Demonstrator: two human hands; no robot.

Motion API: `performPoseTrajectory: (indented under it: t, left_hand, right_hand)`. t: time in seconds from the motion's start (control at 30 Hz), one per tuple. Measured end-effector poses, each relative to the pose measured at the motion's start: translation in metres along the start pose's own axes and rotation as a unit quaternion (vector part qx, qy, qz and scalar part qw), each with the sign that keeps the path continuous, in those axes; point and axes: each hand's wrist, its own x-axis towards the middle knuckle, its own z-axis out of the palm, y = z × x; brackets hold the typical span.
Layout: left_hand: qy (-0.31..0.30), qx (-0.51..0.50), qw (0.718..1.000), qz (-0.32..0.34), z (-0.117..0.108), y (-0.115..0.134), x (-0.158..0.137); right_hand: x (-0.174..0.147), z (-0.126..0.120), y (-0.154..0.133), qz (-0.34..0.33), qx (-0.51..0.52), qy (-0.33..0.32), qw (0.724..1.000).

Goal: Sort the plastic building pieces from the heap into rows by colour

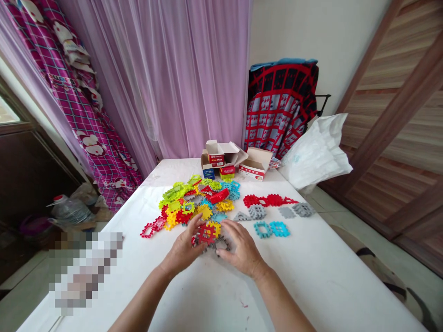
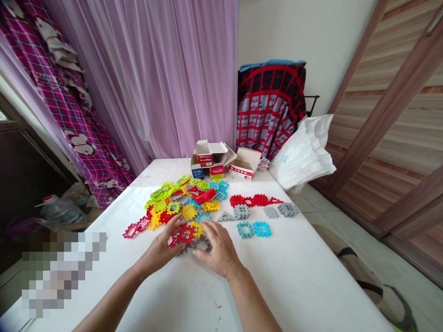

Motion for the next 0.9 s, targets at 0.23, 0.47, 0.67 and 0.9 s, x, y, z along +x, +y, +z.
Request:
performPoseTrajectory:
  t: [0.23,0.47,0.67,0.9]
  left_hand:
    - [-0.080,-0.030,0.996,0.036,0.008,0.024,0.012]
    - [-0.060,-0.093,0.993,-0.034,0.011,0.011,0.017]
    - [-0.049,-0.133,0.976,-0.168,0.019,0.012,0.024]
    - [0.070,-0.270,0.924,-0.261,0.037,0.024,0.022]
  right_hand:
    - [0.001,-0.003,-0.006,0.010,-0.024,-0.041,0.999]
    - [0.001,-0.015,0.004,-0.003,-0.033,-0.068,0.997]
    - [0.001,-0.016,0.006,-0.024,-0.048,-0.082,0.995]
    - [0.001,-0.007,0.006,0.182,0.010,0.099,0.978]
